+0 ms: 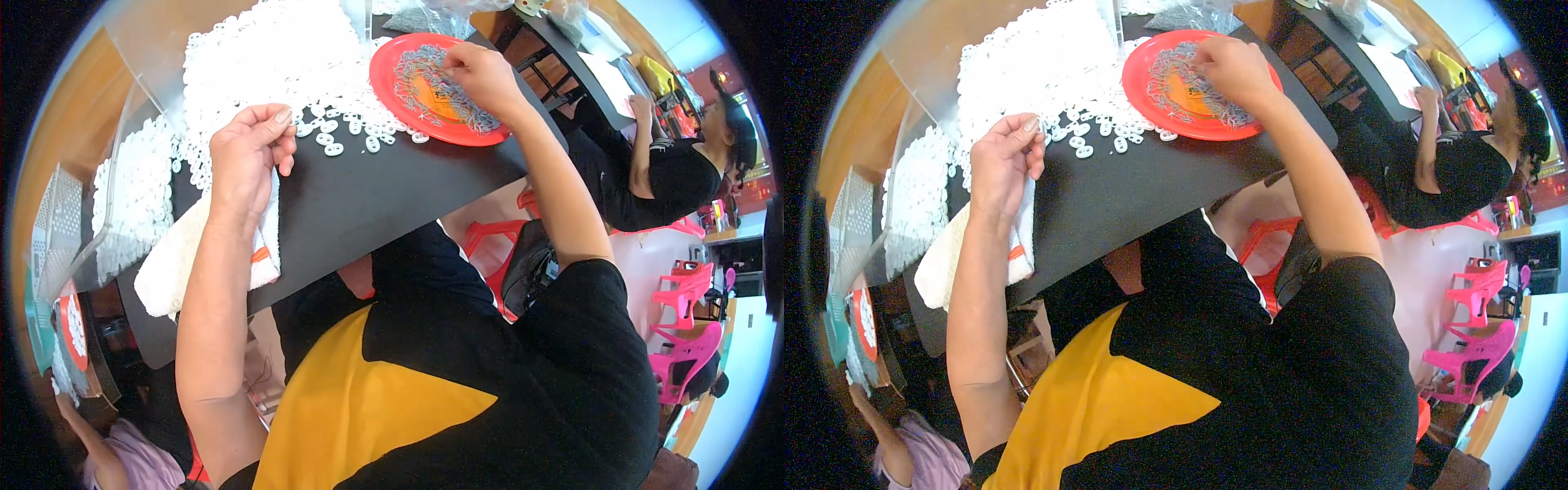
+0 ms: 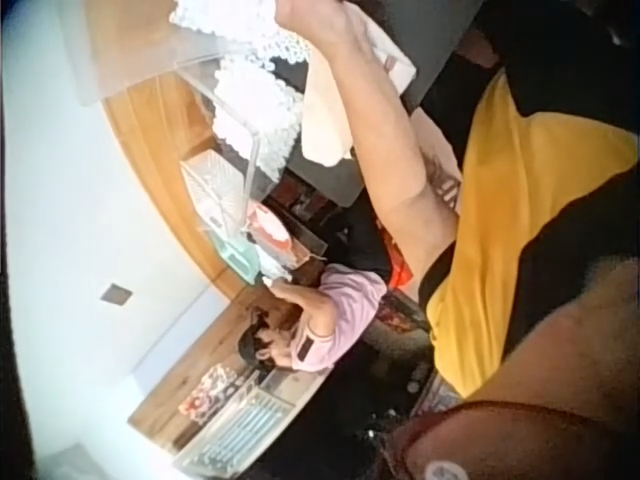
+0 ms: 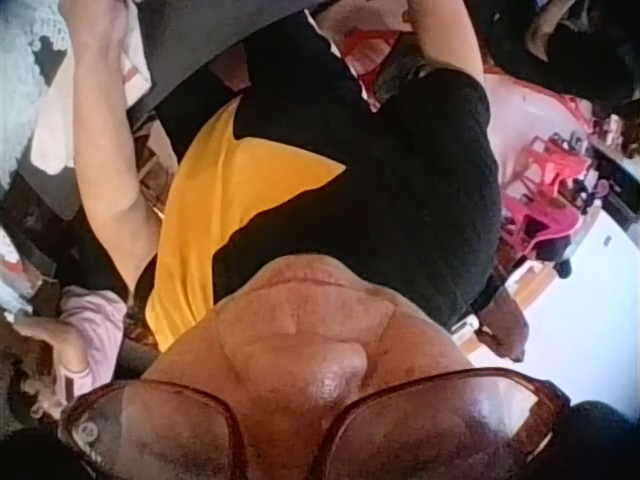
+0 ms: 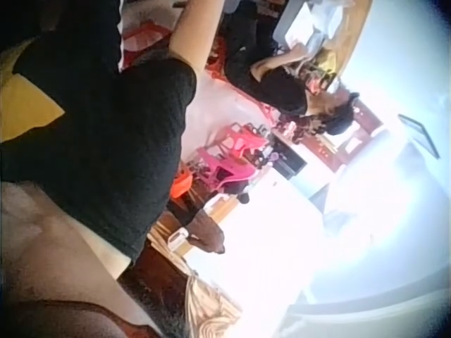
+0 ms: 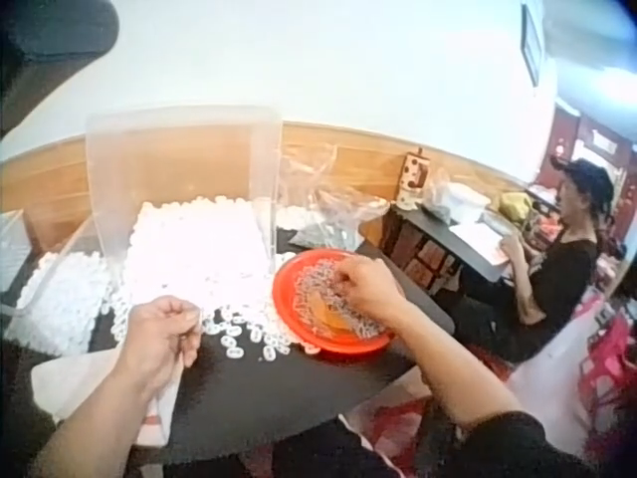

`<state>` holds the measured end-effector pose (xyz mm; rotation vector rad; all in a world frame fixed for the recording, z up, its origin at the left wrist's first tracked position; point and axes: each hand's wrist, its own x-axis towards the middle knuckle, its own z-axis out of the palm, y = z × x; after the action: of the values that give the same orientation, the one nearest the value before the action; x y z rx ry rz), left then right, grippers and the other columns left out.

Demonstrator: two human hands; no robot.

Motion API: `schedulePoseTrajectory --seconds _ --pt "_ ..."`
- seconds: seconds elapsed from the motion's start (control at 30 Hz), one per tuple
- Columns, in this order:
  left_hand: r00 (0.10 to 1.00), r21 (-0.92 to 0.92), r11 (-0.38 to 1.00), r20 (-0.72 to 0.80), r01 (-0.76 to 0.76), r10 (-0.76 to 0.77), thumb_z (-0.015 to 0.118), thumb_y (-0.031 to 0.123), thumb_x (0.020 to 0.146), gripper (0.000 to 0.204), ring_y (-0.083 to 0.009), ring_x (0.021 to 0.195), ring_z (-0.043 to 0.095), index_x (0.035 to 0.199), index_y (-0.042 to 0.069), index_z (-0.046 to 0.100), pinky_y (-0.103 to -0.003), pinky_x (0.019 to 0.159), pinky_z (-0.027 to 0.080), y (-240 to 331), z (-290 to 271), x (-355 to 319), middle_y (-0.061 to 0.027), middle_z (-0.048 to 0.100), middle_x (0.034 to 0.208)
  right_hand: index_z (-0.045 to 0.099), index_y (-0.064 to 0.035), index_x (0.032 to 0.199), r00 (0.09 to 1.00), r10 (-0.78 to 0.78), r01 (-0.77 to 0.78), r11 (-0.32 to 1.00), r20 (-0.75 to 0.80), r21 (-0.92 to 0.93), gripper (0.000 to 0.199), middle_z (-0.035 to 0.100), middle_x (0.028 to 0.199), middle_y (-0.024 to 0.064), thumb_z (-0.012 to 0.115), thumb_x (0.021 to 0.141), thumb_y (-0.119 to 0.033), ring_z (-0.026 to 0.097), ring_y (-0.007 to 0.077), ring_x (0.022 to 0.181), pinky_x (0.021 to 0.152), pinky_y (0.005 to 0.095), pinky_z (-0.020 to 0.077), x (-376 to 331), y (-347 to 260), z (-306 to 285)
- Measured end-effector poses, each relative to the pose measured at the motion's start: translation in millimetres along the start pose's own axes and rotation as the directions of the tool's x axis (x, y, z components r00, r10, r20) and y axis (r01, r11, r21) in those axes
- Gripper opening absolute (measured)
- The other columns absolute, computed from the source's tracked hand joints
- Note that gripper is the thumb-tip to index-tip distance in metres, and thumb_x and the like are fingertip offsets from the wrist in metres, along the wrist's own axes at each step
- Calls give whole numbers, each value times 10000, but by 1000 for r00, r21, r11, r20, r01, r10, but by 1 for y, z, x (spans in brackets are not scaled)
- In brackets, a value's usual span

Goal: Assembling small plastic components by inserting metal rings or components on a production floor.

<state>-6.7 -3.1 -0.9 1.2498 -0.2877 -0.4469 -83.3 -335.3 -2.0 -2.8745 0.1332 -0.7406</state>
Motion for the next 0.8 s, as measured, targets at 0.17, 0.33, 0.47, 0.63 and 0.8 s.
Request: schedulePoseTrajectory --seconds 0.17,0.33,0.47,0.63,0.8 --pt "998 -30 999 50 25 -24 613 47 880 113 -122 564 552 937 -50 601 -227 437 409 4 1 -2 -92 610 759 650 -34 867 991 133 -131 867 30 481 81 659 780 44 640 807 -87 619 157 727 701 302 482 -4 5 0" --pt "998 -52 998 56 28 -25 610 42 879 113 -123 572 555 947 -47 600 -227 439 406 5 -3 -1 -94 612 763 634 1 874 931 299 -353 599 208 719 48 647 794 22 613 854 -37 611 113 754 727 249 473 -8 3 -7" --pt "996 -103 994 84 36 -27 614 46 878 119 -128 580 566 950 -48 601 -231 440 413 5 -4 -2 -101 620 766 638 -12 893 924 313 -353 479 219 804 51 652 806 33 598 867 -33 619 111 765 733 235 471 -10 -5 -12" --pt "993 -111 993 115 38 -25 613 50 880 127 -131 585 571 957 -51 598 -233 442 418 2 -7 1 -108 628 775 636 -12 896 927 293 -352 467 233 811 52 655 825 43 597 861 -16 623 113 776 746 240 476 -12 -8 -15" --pt "993 -132 990 118 43 -28 611 49 880 130 -132 582 568 961 -52 595 -239 447 421 3 -6 0 -110 626 779 633 -2 901 956 240 -279 552 171 786 81 648 831 32 586 840 22 617 115 802 785 242 474 -16 -7 -12"
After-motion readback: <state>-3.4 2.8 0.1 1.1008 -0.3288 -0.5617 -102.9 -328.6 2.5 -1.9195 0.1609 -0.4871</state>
